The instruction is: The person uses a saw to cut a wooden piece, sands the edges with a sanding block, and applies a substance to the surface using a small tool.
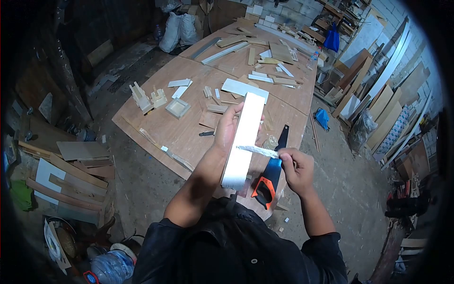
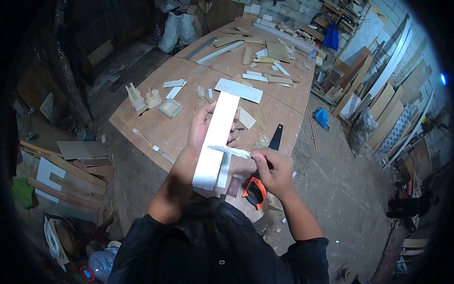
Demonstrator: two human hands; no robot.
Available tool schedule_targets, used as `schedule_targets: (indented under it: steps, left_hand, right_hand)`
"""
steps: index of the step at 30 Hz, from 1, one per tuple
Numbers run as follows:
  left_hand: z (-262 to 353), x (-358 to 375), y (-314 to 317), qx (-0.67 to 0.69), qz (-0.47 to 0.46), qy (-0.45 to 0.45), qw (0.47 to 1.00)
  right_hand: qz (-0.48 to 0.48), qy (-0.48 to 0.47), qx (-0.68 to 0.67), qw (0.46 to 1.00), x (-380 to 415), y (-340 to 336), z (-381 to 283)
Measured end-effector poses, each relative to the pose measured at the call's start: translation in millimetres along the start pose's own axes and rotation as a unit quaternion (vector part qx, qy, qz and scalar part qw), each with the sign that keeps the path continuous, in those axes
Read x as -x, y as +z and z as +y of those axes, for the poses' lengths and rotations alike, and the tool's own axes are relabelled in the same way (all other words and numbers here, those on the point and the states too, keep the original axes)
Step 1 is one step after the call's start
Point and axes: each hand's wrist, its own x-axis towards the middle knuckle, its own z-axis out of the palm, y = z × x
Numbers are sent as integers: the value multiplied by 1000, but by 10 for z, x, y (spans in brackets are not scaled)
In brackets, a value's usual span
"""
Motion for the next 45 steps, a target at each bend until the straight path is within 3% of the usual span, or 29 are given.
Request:
schedule_targets:
  steps: [1, 3, 4, 5, 7, 9, 11, 13, 15, 16, 18, 20, 23, 24, 26, 27, 29, 31, 32, 33, 35, 36, 38, 39, 41, 43, 45]
  left_hand:
    - [14, -9, -32, 0, 1, -4, 1000]
    - [42, -22, -67, -6, 17, -2, 1000]
    - [61, -32, -75, -12, 30, -2, 999]
    - [84, -33, -91, -12, 29, -7, 999]
    - [133, -55, -103, 3, -30, -19, 999]
    - [159, -86, -11, -22, 12, 2, 1000]
    - [201, -108, 15, -47, 56, 27, 997]
    - [257, -150, -45, -1, 46, -34, 998]
    - [288, -212, -159, -14, 27, -38, 999]
    - [299, -236, -210, -11, -9, -48, 999]
    - [290, -255, -195, -4, -48, -70, 996]
    - [343, -223, -19, -1, 36, -106, 994]
    - [386, -264, -4, 4, 75, -108, 991]
    - [391, -303, -88, 5, 74, -110, 991]
    - [351, -395, -344, 9, -35, -134, 990]
    - [353, -409, -390, 11, -37, -141, 989]
    - [348, -445, -440, 65, -138, -174, 973]
    - [321, -426, -409, 51, -100, -159, 981]
    - [322, -401, -384, 35, -57, -136, 988]
    - [352, -357, -304, 35, -58, -137, 988]
    - [434, -269, -134, -18, 32, -111, 993]
    - [423, -301, -247, -19, 32, -111, 993]
    - [359, -405, -554, 73, -175, -177, 966]
    - [358, -383, -523, 74, -177, -181, 965]
    - [364, -323, -428, 1, -54, -146, 988]
    - [366, -295, -389, -21, -60, -145, 987]
    - [344, -291, -364, 6, -69, -148, 987]
  right_hand:
    - [-1, -1, -1, 1000, 4, -29, -36]
    - [-179, -77, -56, 979, 18, -83, -99]
    - [-223, -65, -33, 972, 21, -56, -134]
    - [-220, -61, -31, 973, 13, 16, -116]
    - [-64, -95, 9, 993, -28, 177, 11]
    - [-11, -58, 47, 997, -133, 191, 44]
    - [26, 61, 15, 998, -231, 183, -8]
    - [12, 31, 45, 998, -212, 169, -124]
    - [-107, -100, 2, 989, -178, 192, -173]
    - [-104, -108, 12, 989, -206, 236, -195]
    - [-50, -45, 48, 997, -289, 257, -65]
    - [27, 113, 61, 991, -382, 246, -4]
    - [66, 95, 18, 993, -391, 219, 9]
    - [16, 89, 3, 996, -310, 202, -13]
    - [-36, 53, 17, 998, -330, 289, -172]
    - [-88, 14, 29, 996, -330, 326, -226]
    - [-52, 18, 29, 998, -330, 374, -27]
    - [75, 152, 38, 985, -406, 347, 67]
    - [117, 170, -25, 978, -431, 354, 69]
    - [118, 171, -24, 978, -399, 343, 58]
    - [28, 127, -23, 991, -280, 318, 23]
    - [-10, 94, -9, 995, -271, 374, -91]
    - [-8, 88, 18, 996, -253, 498, -152]
    - [-9, 82, 45, 996, -230, 518, -169]
    - [30, 97, 69, 992, -206, 502, -137]
    - [97, 139, 72, 983, -214, 470, -148]
    - [122, 111, 74, 983, -192, 455, -159]
